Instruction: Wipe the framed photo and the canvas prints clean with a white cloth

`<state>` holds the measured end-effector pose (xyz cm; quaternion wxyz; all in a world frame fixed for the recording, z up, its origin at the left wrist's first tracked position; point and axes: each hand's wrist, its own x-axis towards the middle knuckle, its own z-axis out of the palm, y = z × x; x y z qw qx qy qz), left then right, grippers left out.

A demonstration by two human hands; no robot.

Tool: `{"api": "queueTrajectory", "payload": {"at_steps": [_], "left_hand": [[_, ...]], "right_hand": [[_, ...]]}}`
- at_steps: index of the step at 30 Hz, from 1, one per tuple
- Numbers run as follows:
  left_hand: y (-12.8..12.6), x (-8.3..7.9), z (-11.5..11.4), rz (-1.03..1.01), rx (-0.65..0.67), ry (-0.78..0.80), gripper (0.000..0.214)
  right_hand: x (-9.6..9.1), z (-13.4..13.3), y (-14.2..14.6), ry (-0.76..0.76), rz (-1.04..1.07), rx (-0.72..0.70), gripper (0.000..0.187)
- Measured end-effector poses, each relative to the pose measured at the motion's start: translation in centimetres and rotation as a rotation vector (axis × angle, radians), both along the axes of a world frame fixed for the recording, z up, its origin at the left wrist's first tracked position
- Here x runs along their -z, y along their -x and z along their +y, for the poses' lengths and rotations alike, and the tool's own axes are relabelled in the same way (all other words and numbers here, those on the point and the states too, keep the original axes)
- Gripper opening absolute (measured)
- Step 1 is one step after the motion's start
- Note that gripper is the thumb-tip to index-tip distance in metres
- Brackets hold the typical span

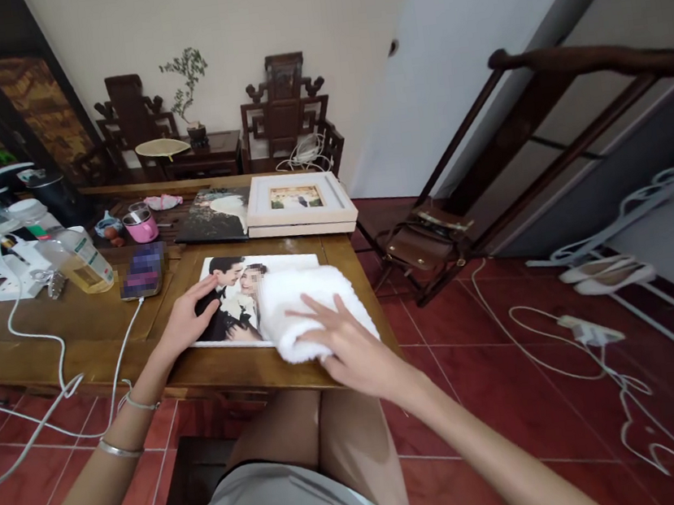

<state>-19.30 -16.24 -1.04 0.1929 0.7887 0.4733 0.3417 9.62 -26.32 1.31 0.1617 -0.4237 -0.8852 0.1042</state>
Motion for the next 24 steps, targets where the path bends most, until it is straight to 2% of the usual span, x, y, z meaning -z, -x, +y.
{"api": "queueTrajectory", "payload": {"at_steps": [3,5,7,13,16,19,24], "left_hand": [[-0.1,0.1,-0.2,0.076,0.003,-0.021,0.045],[-0.1,0.1,-0.2,0.107,0.014,-0.028,0.045],[0.0,0.1,-0.2,0.120,0.028,-0.034,0.045],[0.2,0.1,-0.2,0.112,0.037,0.011,0.050],[0.2,0.2,-0.3,0.095,0.042,0.045,0.051],[0.2,0.5,-0.2,0.081,0.034,0.060,0.050],[0.0,0.9,0.0,0.050,0.023,0.045,0.047]], "right_hand": [[-0.7,-2.3,0.7,0.021,-0.045,-0.069,0.057],[-0.8,-1.7,0.7,0.015,-0.071,-0.059,0.059],[-0.6,0.5,0.4,0.002,-0.092,-0.021,0.062],[-0.2,10.7,0.3,-0.014,-0.207,0.126,0.062],[0.0,12.9,0.4,-0.033,-0.215,0.164,0.062],[0.1,11.1,0.2,-0.031,-0.192,0.143,0.061],[-0.5,2.4,-0.1,-0.002,-0.113,0.015,0.066]]}}
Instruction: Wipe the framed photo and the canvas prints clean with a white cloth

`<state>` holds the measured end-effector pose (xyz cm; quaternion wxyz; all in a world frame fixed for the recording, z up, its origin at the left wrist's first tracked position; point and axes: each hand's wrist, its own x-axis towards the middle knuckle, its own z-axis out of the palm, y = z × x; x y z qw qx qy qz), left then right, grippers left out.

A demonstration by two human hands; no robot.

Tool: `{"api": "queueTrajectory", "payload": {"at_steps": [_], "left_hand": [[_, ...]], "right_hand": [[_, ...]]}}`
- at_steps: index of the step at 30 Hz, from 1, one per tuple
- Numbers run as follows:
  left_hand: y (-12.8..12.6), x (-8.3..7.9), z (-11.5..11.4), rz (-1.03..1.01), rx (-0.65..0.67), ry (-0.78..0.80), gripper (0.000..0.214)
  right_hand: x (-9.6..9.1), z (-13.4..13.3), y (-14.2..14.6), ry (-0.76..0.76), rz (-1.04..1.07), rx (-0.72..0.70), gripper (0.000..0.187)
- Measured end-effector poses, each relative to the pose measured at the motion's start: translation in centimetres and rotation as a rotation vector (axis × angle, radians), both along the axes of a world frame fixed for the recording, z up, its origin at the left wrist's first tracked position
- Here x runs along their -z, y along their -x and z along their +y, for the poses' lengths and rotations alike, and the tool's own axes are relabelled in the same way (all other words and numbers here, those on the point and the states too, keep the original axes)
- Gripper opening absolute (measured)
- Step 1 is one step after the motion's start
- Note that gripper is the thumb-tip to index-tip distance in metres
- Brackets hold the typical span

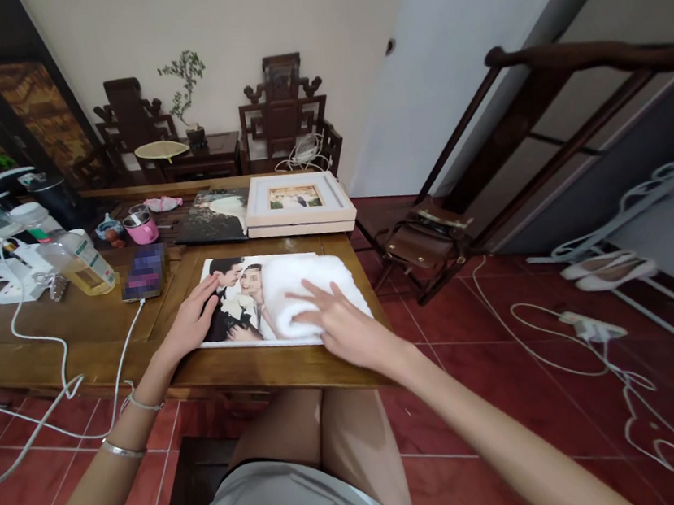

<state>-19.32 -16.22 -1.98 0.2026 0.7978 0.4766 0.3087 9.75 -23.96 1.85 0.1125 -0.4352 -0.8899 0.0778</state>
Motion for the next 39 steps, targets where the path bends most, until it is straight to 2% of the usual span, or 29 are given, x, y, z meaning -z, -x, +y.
{"api": "queueTrajectory", "payload": {"at_steps": [2,4,7,10,16,18,20,22,24,30,33,36,39], "left_hand": [[0.0,0.1,0.0,0.018,0.004,-0.005,0.047],[0.0,0.1,0.1,0.033,0.004,-0.003,0.048],[0.1,0.1,0.1,0.037,0.012,-0.005,0.047],[0.3,-0.1,0.1,0.037,0.034,-0.008,0.047],[0.4,-0.2,0.0,0.035,0.043,-0.004,0.048],[0.4,-0.1,0.0,0.036,0.039,-0.003,0.048],[0.4,-0.1,0.0,0.032,0.034,-0.008,0.048],[0.3,-0.1,0.0,0.025,0.028,-0.014,0.047],[0.2,-0.1,0.0,0.017,0.024,-0.018,0.046],[0.0,-0.1,0.1,-0.003,0.022,-0.017,0.046],[0.0,0.0,0.1,-0.010,0.016,-0.011,0.045],[0.2,0.1,0.2,0.000,0.022,-0.019,0.044],[0.4,0.1,0.3,0.003,0.046,-0.019,0.044]], "right_hand": [[-0.6,-3.6,0.3,0.037,-0.002,-0.060,0.067],[-1.1,-6.1,0.7,0.075,-0.004,-0.098,0.068],[-1.1,-6.5,1.0,0.091,0.031,-0.124,0.066],[-0.6,-3.0,0.6,0.069,0.065,-0.101,0.066],[-0.2,8.5,0.2,-0.006,0.050,0.018,0.063],[-0.4,10.9,0.5,-0.039,0.075,0.045,0.063],[-0.5,11.6,0.7,-0.052,0.090,0.060,0.062],[-0.4,10.8,0.8,-0.050,0.077,0.070,0.062],[-0.1,8.5,0.8,-0.034,0.056,0.069,0.063],[-0.4,-3.0,1.2,0.031,0.057,-0.032,0.065],[-0.8,-6.6,1.6,0.061,0.052,-0.090,0.066],[-0.7,-6.0,1.7,0.062,0.054,-0.090,0.067],[-0.1,-1.6,1.5,0.040,0.051,-0.018,0.067]]}}
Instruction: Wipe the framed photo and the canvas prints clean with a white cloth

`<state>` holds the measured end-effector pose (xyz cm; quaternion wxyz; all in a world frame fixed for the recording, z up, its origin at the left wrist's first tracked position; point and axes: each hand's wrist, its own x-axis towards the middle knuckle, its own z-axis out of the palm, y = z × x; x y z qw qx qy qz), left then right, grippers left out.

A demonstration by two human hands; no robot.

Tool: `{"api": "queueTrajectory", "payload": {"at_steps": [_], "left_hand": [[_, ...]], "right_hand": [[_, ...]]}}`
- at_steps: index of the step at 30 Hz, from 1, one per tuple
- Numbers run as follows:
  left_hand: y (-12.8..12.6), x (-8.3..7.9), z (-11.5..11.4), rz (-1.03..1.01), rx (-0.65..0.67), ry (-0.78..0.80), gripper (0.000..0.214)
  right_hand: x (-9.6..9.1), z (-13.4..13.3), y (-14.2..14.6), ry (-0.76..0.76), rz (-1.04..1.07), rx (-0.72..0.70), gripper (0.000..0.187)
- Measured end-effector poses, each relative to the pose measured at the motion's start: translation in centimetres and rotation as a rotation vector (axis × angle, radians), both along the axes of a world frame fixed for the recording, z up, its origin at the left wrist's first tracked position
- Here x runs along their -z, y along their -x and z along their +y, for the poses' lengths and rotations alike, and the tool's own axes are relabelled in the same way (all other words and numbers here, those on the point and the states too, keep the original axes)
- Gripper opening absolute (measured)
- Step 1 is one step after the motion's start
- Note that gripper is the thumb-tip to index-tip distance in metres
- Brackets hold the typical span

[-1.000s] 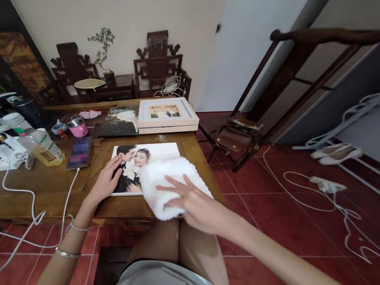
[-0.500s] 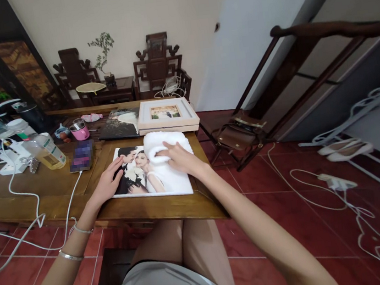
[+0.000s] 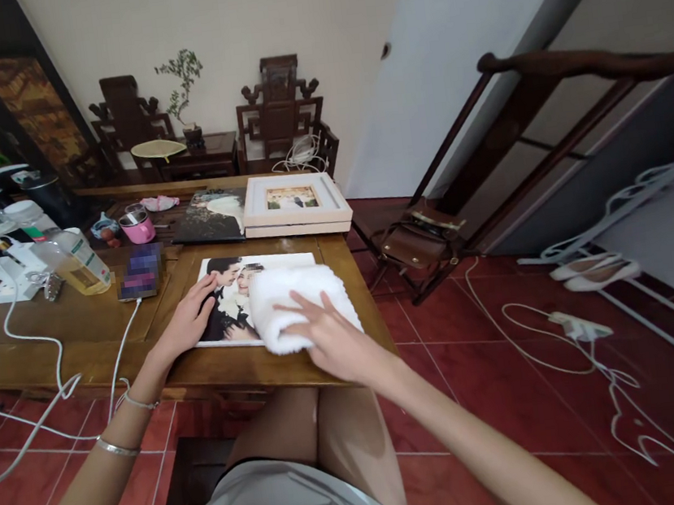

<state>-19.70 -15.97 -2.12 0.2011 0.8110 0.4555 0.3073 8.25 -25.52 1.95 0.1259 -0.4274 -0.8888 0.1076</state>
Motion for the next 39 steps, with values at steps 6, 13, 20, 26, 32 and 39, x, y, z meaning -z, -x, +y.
{"api": "queueTrajectory", "payload": {"at_steps": [6,13,20,26,32,39], "left_hand": [[0.3,0.1,0.2,-0.023,0.029,0.006,0.043],[0.0,0.1,0.1,-0.027,-0.004,0.018,0.043],[-0.2,0.3,0.0,-0.001,-0.030,0.012,0.045],[0.0,0.3,0.1,0.013,0.002,0.020,0.046],[0.2,0.4,0.3,-0.001,0.015,0.022,0.046],[0.3,0.4,0.3,-0.012,0.016,0.008,0.045]], "right_hand": [[0.2,10.6,0.2,-0.020,-0.056,0.161,0.062],[0.5,7.2,0.7,-0.061,-0.079,0.144,0.060],[0.5,-4.8,1.2,-0.038,-0.019,-0.002,0.066],[-0.2,-2.8,1.8,-0.006,-0.050,-0.001,0.065],[-0.5,8.0,2.2,-0.010,-0.078,0.127,0.063],[-0.5,10.2,3.1,-0.044,-0.124,0.186,0.062]]}}
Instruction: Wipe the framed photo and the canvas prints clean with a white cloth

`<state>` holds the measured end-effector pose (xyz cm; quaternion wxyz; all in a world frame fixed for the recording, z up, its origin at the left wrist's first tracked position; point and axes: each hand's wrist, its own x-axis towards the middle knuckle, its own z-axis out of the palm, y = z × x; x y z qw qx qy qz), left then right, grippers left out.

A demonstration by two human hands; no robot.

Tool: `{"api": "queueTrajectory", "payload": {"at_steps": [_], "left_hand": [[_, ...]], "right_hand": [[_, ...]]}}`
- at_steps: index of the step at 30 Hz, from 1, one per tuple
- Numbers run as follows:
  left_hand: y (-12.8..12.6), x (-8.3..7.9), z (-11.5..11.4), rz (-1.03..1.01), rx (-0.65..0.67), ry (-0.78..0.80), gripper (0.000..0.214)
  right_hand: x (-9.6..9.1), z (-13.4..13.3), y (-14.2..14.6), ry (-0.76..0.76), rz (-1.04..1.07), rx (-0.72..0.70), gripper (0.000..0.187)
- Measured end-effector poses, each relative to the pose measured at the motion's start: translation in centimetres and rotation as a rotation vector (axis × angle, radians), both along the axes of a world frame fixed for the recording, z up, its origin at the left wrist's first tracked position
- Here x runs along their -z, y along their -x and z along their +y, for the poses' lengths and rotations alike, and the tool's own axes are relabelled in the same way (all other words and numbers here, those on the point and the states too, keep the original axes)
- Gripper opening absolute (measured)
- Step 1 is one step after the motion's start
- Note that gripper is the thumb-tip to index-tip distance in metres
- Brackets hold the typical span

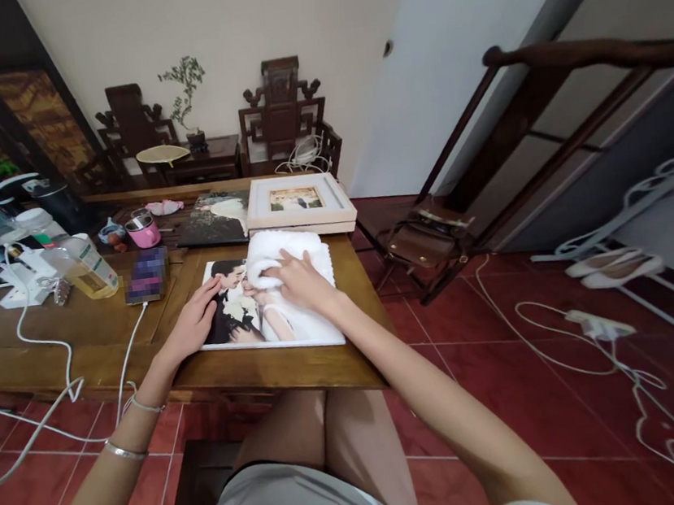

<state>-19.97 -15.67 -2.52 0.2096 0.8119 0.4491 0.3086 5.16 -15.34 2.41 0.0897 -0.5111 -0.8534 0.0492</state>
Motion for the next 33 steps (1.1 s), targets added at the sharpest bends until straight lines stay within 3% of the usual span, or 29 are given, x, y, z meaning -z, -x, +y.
{"api": "queueTrajectory", "payload": {"at_steps": [7,10,12,14,21,24,26,28,33], "left_hand": [[-0.4,0.0,-0.3,-0.005,-0.028,0.018,0.045],[-0.5,0.0,-0.3,0.007,-0.036,0.020,0.045],[-0.4,0.1,-0.3,0.014,-0.030,0.014,0.045],[-0.3,0.2,-0.2,0.020,-0.018,0.006,0.045],[0.0,0.2,0.1,0.021,0.004,-0.018,0.045],[0.0,0.0,0.0,0.009,0.016,-0.019,0.046],[0.0,0.0,0.0,0.010,0.009,-0.014,0.046],[-0.1,0.1,0.0,0.014,-0.008,-0.005,0.047],[-0.2,0.2,-0.1,0.005,-0.015,-0.007,0.046]], "right_hand": [[-0.9,-11.7,0.4,0.073,-0.034,-0.147,0.066],[-1.2,-14.8,0.5,0.105,-0.018,-0.215,0.065],[-1.2,-14.9,0.5,0.115,0.004,-0.232,0.064],[-1.1,-13.1,0.5,0.114,0.034,-0.228,0.066],[-0.6,-0.3,1.1,0.094,0.098,-0.163,0.055],[-0.6,2.8,1.7,0.059,0.103,-0.090,0.060],[-0.5,2.7,2.1,0.043,0.090,-0.056,0.061],[-0.4,0.8,2.4,0.036,0.069,-0.058,0.058],[-0.5,-8.5,2.9,0.061,0.054,-0.122,0.063]]}}
